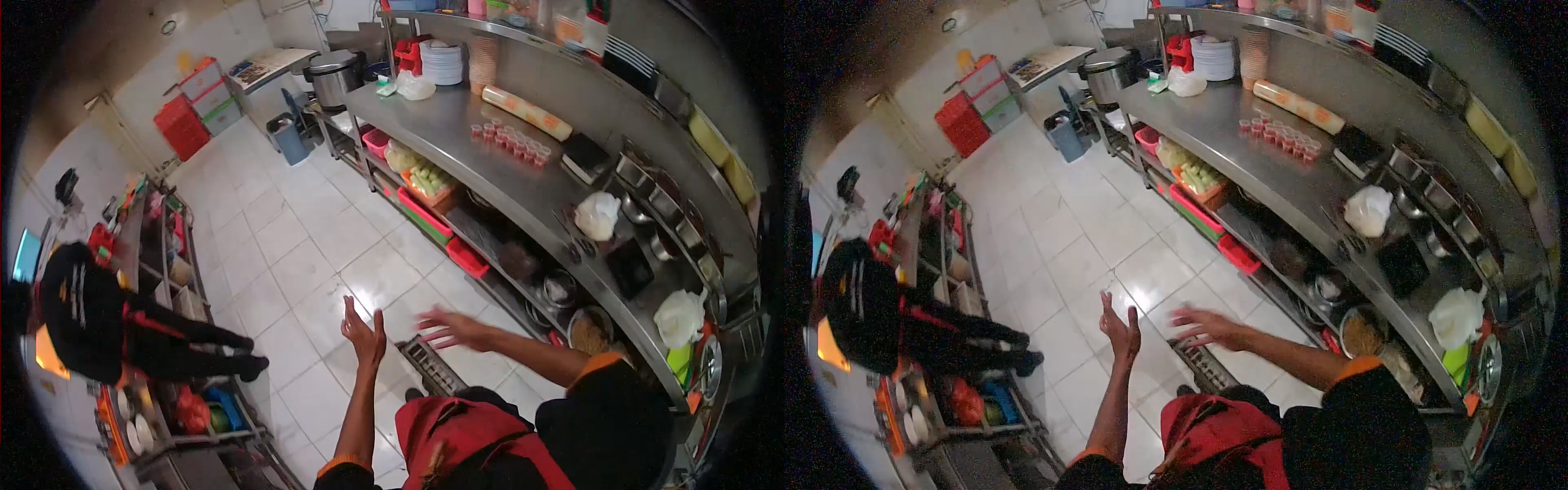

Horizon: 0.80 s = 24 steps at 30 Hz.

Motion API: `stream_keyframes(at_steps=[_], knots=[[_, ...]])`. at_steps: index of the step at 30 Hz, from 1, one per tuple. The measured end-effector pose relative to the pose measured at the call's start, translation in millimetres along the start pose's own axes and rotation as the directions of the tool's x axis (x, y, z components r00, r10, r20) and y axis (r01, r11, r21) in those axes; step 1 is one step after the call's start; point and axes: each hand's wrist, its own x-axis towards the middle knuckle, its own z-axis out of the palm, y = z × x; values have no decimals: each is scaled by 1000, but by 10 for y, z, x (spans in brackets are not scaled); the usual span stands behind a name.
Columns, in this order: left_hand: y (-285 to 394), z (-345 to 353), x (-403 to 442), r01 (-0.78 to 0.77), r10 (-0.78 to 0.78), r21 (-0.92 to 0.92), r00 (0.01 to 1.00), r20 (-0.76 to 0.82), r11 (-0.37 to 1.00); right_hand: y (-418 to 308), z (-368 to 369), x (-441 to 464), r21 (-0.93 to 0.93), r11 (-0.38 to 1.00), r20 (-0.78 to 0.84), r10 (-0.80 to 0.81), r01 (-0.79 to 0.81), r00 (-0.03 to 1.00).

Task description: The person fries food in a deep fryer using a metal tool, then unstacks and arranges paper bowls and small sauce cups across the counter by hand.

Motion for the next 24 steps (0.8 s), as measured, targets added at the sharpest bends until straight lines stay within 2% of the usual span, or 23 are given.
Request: stream_keyframes(at_steps=[1,3,4,5,6,8,9,11,13,15,16,18,19,21,22,23,24], knots=[[-54,180,549,-48,48,-1,999,24,999,-200,-478,-13,-37,996,-128,-85,81,988],[-24,491,1420,-124,122,16,987,105,992,-790,-998,-93,-208,968,-504,-229,140,833],[61,650,1905,-169,164,27,976,146,985,-1141,-1223,-103,-233,963,-572,-247,134,782],[93,807,2391,-173,166,33,973,160,984,-1456,-1467,-14,-212,956,-637,-292,203,713],[133,996,2884,-205,201,6,962,187,979,-1802,-1692,116,-186,940,-659,-336,287,673],[109,1409,3657,-238,238,-21,953,187,971,-2543,-2178,548,-412,861,-619,-505,299,602],[73,1567,4049,-260,261,-32,949,177,965,-2933,-2477,900,-423,851,-598,-521,313,609],[-77,1874,4890,-315,320,-59,937,138,947,-3659,-3023,1709,-626,701,-568,-710,342,416],[-185,2022,5535,-311,320,-85,938,136,947,-4447,-3341,2451,-620,742,-636,-666,257,389],[-284,2199,6242,-355,366,-94,921,135,930,-5150,-3820,3220,-755,643,-591,-754,133,287],[-354,2264,6599,-384,391,-71,904,172,920,-5476,-4085,3529,-754,646,-602,-751,119,270],[-373,2513,7344,-366,355,-8,898,259,931,-6060,-4525,4106,-813,546,-580,-790,-202,201],[-432,2773,7735,-374,365,-21,889,277,927,-6255,-4702,4331,-801,559,-595,-782,-213,184],[-442,3514,8528,-353,367,-106,860,355,930,-6671,-4922,4725,-669,647,-729,-666,-366,158],[-356,3857,8846,-434,448,-120,830,334,893,-6855,-5015,4900,-659,648,-735,-662,-382,146],[-213,4166,9099,-487,480,-60,820,311,871,-6858,-5042,5049,-556,617,-792,-597,-557,128],[-53,4427,9318,-394,395,-68,863,316,916,-6975,-5132,5222,-445,549,-832,-545,-707,99]])
